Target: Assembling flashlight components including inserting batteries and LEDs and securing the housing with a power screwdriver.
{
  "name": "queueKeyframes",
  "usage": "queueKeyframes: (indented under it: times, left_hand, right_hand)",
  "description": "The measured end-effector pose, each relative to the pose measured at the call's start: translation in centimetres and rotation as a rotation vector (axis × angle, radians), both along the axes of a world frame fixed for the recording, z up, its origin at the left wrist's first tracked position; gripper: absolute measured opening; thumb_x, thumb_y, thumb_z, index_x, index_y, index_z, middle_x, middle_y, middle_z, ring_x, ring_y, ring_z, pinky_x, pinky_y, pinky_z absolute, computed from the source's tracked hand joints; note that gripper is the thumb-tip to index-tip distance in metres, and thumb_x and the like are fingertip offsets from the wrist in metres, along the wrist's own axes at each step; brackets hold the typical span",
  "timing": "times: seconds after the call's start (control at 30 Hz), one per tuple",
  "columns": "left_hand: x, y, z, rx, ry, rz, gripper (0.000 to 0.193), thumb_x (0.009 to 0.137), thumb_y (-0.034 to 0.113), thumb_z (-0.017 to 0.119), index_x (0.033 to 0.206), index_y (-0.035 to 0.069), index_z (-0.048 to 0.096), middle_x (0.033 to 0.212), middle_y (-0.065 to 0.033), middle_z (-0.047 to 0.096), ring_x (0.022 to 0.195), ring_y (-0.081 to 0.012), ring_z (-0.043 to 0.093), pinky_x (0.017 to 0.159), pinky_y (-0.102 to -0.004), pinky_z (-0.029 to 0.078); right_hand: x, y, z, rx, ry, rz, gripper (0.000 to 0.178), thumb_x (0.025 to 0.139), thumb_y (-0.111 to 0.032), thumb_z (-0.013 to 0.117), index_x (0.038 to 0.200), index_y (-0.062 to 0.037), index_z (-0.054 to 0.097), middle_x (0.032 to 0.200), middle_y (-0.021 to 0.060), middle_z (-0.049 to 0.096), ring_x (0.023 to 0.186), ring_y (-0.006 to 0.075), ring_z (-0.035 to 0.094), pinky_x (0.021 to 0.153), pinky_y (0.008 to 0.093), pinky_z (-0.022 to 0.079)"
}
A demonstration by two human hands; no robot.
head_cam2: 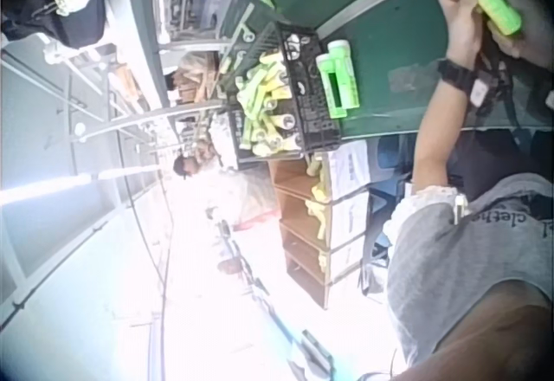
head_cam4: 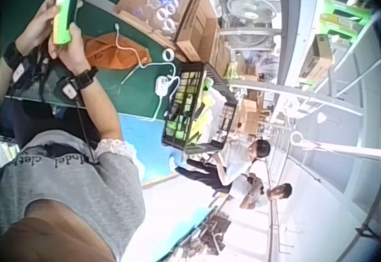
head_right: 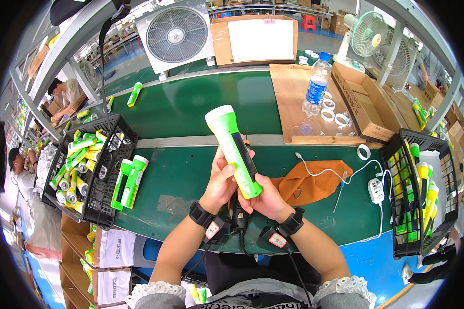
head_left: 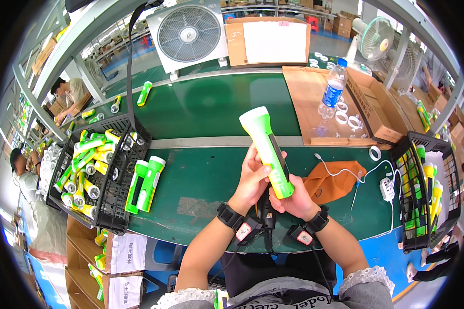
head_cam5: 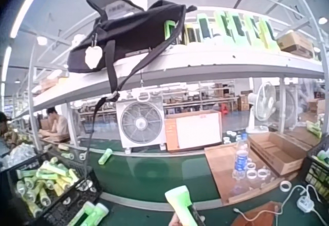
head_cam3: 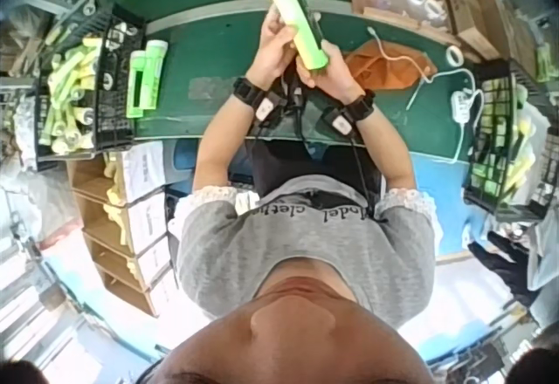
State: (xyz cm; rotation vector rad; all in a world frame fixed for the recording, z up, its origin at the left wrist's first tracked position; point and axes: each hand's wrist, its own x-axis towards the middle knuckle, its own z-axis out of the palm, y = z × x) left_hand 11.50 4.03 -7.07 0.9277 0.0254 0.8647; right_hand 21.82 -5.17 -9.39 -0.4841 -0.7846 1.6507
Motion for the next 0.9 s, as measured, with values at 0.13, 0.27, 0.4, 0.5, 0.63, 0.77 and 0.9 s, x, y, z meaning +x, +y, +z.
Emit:
queueKeyframes:
  times: [0.13, 0.27, 0.4, 0.5, 0.63, 0.77, 0.9]
  left_hand:
    - [-0.3, -0.4, 0.6, 0.022, 0.017, -0.041, 0.069, 0.077, 0.038, 0.064, 0.128, 0.003, 0.031, 0.118, -0.0106, 0.045, 0.109, -0.0245, 0.049, 0.093, -0.0362, 0.041]
    - [-0.4, -0.1, -0.9, -0.076, -0.028, -0.069, 0.059, 0.087, 0.047, 0.043, 0.127, 0.005, 0.033, 0.120, -0.0107, 0.044, 0.107, -0.0243, 0.050, 0.092, -0.0378, 0.041]
    - [-0.4, 0.2, 0.3, -0.238, -0.120, -0.125, 0.059, 0.088, 0.053, 0.026, 0.127, 0.010, 0.037, 0.094, -0.0115, 0.056, 0.090, -0.0251, 0.053, 0.088, -0.0425, 0.041]
    - [-0.5, 0.3, 0.0, -0.304, -0.256, -0.142, 0.044, 0.089, 0.049, 0.027, 0.094, 0.011, 0.047, 0.073, -0.0051, 0.049, 0.072, -0.0204, 0.049, 0.092, -0.0441, 0.037]
    - [-1.0, 0.9, -0.4, -0.286, -0.347, -0.196, 0.027, 0.087, 0.034, 0.034, 0.072, 0.012, 0.039, 0.056, -0.0035, 0.044, 0.060, -0.0173, 0.045, 0.089, -0.0389, 0.039]
    - [-0.8, 0.8, -0.7, -0.257, -0.290, -0.184, 0.036, 0.090, 0.038, 0.027, 0.071, 0.011, 0.041, 0.054, -0.0041, 0.042, 0.057, -0.0177, 0.044, 0.088, -0.0394, 0.039]
    - [-0.7, 0.7, -0.7, -0.262, -0.246, -0.165, 0.040, 0.092, 0.040, 0.024, 0.071, 0.011, 0.042, 0.053, -0.0043, 0.042, 0.057, -0.0179, 0.043, 0.088, -0.0400, 0.040]
  right_hand:
    - [-0.3, -0.1, 0.4, 0.065, -0.133, -0.098, 0.053, 0.086, -0.048, 0.044, 0.110, -0.0009, 0.045, 0.067, 0.0107, 0.054, 0.053, 0.0156, 0.052, 0.048, 0.0250, 0.041]
    - [-0.3, -0.1, 0.0, 0.067, -0.215, -0.183, 0.050, 0.084, -0.041, 0.052, 0.113, -0.0014, 0.045, 0.067, 0.0100, 0.054, 0.053, 0.0155, 0.052, 0.047, 0.0245, 0.042]
    - [-1.1, 0.4, 0.9, 0.280, -0.831, -0.702, 0.042, 0.074, -0.029, 0.065, 0.105, -0.0044, 0.054, 0.069, 0.0074, 0.057, 0.055, 0.0172, 0.055, 0.049, 0.0276, 0.044]
    - [-1.4, 0.2, 1.9, 0.415, -1.331, -1.040, 0.039, 0.064, -0.024, 0.071, 0.099, -0.0100, 0.060, 0.073, 0.0060, 0.058, 0.060, 0.0212, 0.058, 0.053, 0.0313, 0.045]
    - [-2.1, -0.1, 2.5, 0.404, -1.497, -0.932, 0.042, 0.064, -0.022, 0.071, 0.103, -0.0107, 0.058, 0.081, 0.0082, 0.061, 0.068, 0.0241, 0.060, 0.058, 0.0324, 0.048]
    - [-2.1, 0.0, 2.3, 0.405, -1.368, -0.884, 0.041, 0.065, -0.016, 0.071, 0.101, -0.0063, 0.055, 0.082, 0.0107, 0.062, 0.073, 0.0254, 0.063, 0.065, 0.0307, 0.049]
    - [-2.0, -0.1, 2.2, 0.383, -1.372, -0.865, 0.041, 0.065, -0.017, 0.071, 0.100, -0.0047, 0.053, 0.082, 0.0127, 0.062, 0.072, 0.0266, 0.063, 0.065, 0.0309, 0.049]
